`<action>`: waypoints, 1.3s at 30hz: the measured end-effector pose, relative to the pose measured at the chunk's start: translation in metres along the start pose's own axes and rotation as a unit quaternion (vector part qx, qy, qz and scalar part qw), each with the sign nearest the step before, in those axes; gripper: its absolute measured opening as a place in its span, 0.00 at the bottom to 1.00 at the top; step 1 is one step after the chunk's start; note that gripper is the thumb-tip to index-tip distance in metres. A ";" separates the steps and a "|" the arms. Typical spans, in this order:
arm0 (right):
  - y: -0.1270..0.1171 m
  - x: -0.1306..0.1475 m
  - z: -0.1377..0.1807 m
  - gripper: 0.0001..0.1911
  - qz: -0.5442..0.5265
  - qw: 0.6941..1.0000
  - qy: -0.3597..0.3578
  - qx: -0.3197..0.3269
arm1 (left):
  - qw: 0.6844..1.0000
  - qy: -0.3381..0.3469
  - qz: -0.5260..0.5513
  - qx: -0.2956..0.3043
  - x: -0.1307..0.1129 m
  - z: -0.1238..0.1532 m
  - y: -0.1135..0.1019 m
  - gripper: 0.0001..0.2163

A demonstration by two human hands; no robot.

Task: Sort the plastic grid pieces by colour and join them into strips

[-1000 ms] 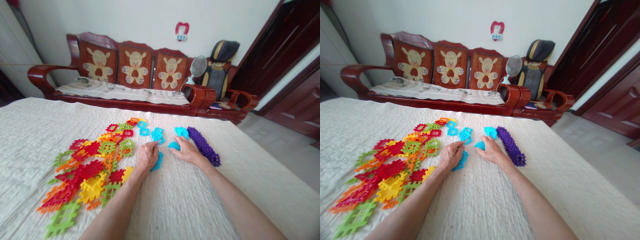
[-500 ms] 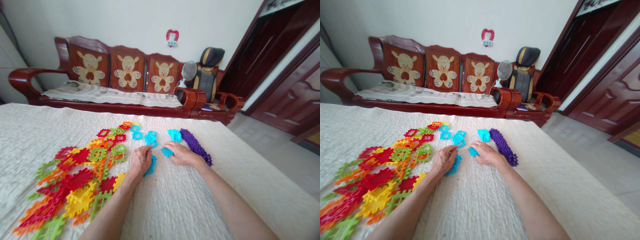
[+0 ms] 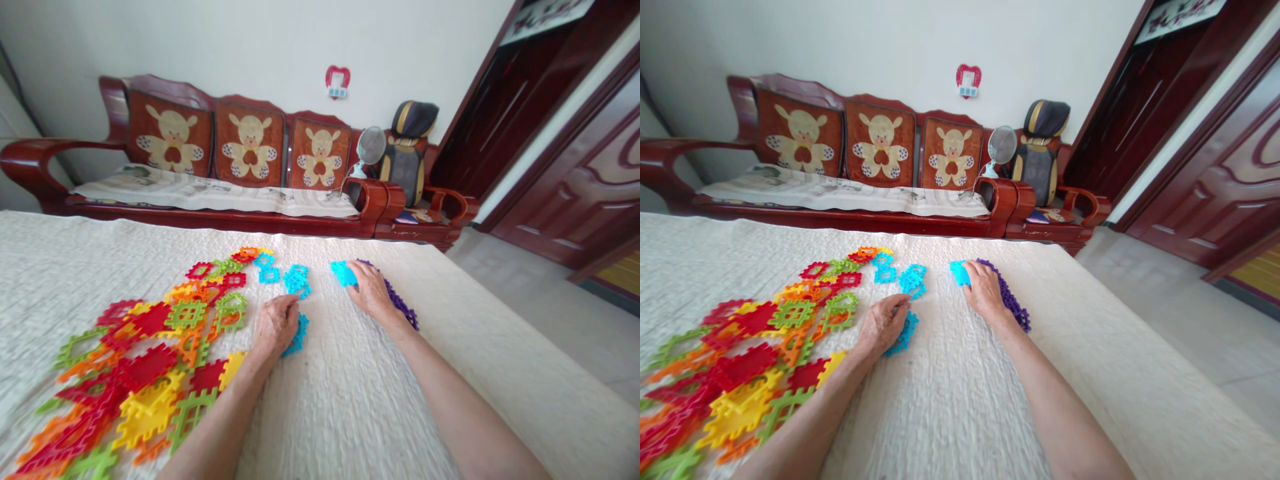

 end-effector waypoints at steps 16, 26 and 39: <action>0.004 0.001 0.003 0.28 0.019 1.000 0.005 0.011 | 1.000 -0.013 -0.007 -0.004 -0.001 0.000 -0.002 0.14; 0.025 0.099 0.010 0.26 -0.172 0.971 -0.155 0.057 | 0.996 -0.040 -0.023 -0.072 0.007 0.003 -0.015 0.15; 0.035 0.110 0.015 0.20 -0.234 0.956 -0.158 0.084 | 0.994 -0.053 -0.022 -0.094 0.013 0.004 -0.018 0.16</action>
Point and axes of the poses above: each hand's wrist, its own z-axis away from the middle knuckle, its own y-axis out of the palm, x = y × z, the point moved 10 cm from there along -z, towards the middle knuckle, and after that the axes turned 4 degrees about y, right-handed, at the moved point
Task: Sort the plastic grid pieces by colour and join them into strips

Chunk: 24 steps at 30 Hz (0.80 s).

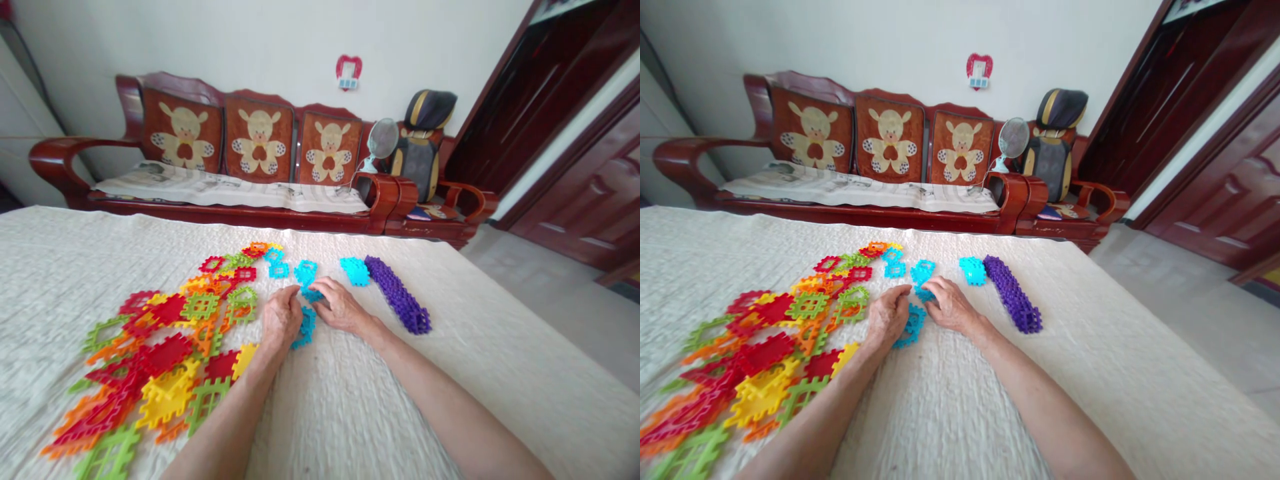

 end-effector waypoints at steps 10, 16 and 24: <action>-0.015 -0.012 0.012 0.13 -0.002 0.999 0.017 0.042 | 1.000 -0.011 -0.006 0.016 -0.002 0.000 0.000 0.15; -0.032 -0.018 0.009 0.12 -0.016 0.998 0.053 0.020 | 0.999 -0.016 -0.014 0.027 -0.003 -0.001 0.000 0.15; -0.041 -0.046 0.011 0.15 -0.010 0.987 0.162 0.005 | 0.999 -0.023 -0.021 0.029 -0.004 0.000 0.000 0.15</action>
Point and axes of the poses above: each hand's wrist, its own z-axis away from the middle knuckle, its own y-axis out of the palm, x = y × z, the point moved 10 cm from there along -z, towards the middle knuckle, and after that the axes turned 4 degrees about y, right-handed, at the moved point
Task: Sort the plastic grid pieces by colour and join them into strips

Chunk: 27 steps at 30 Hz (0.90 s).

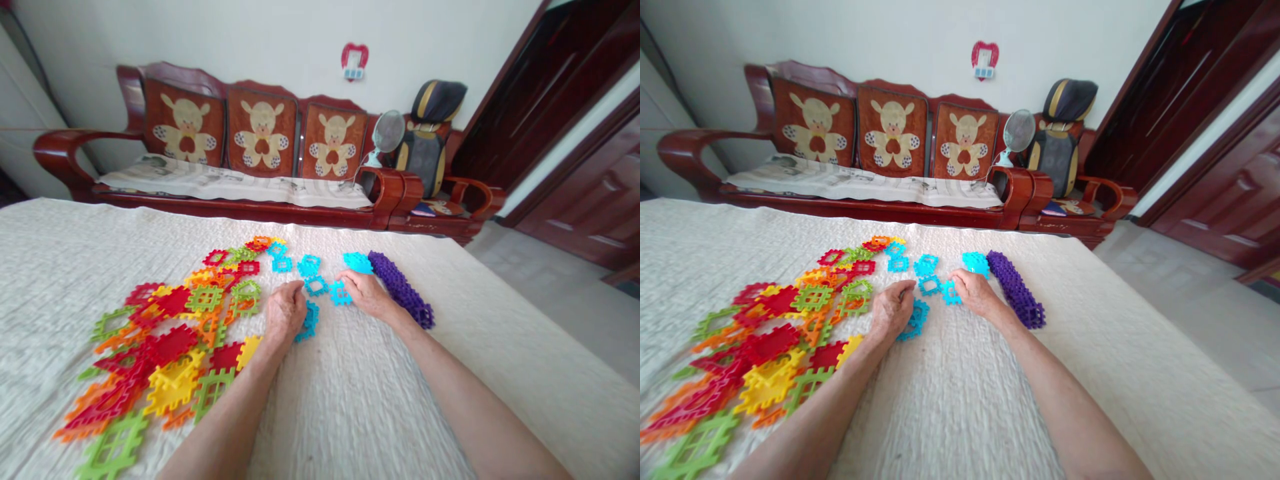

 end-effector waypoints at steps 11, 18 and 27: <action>0.008 -0.008 0.016 0.29 0.240 0.958 0.157 0.006 | 1.000 0.002 0.005 0.000 0.000 0.000 0.000 0.15; 0.020 0.005 0.017 0.21 0.245 0.959 0.138 0.031 | 1.000 -0.008 0.000 0.000 0.002 -0.001 0.000 0.15; -0.044 -0.036 0.013 0.26 0.341 0.908 0.224 -0.092 | 1.000 0.002 0.008 -0.007 0.002 -0.001 0.000 0.14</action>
Point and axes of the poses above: each hand's wrist, its own z-axis away from the middle knuckle, its own y-axis out of the palm, x = y × z, the point moved 10 cm from there along -z, towards the middle knuckle, and after that the axes turned 4 degrees about y, right-handed, at the moved point
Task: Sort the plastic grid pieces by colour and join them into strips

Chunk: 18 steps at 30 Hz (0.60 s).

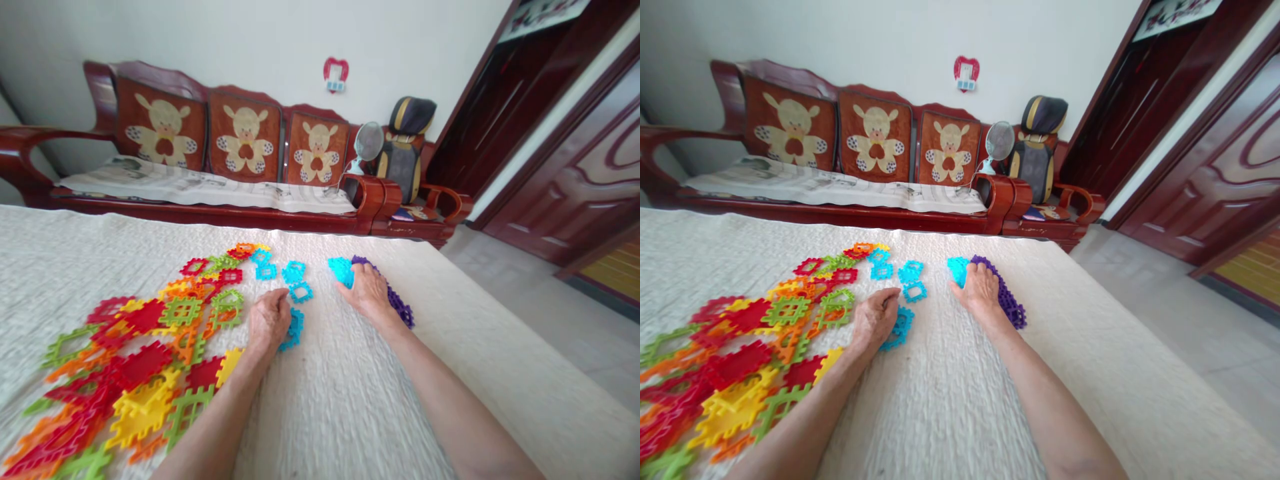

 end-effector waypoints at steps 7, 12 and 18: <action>0.007 -0.008 -0.006 0.25 0.036 0.999 0.008 -0.031 | 1.000 -0.006 -0.006 0.007 0.000 0.000 0.001 0.15; 0.008 -0.011 -0.009 0.26 0.030 0.999 0.011 -0.035 | 1.000 -0.014 -0.009 0.016 0.001 0.000 0.001 0.14; -0.007 -0.004 -0.003 0.27 -0.022 0.998 -0.015 -0.058 | 1.000 -0.018 -0.011 0.018 -0.002 0.000 -0.001 0.14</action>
Point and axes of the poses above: each hand's wrist, its own z-axis away from the middle knuckle, its own y-axis out of the palm, x = y × z, the point moved 10 cm from there along -z, towards the middle knuckle, and after that the axes turned 4 degrees about y, right-handed, at the moved point
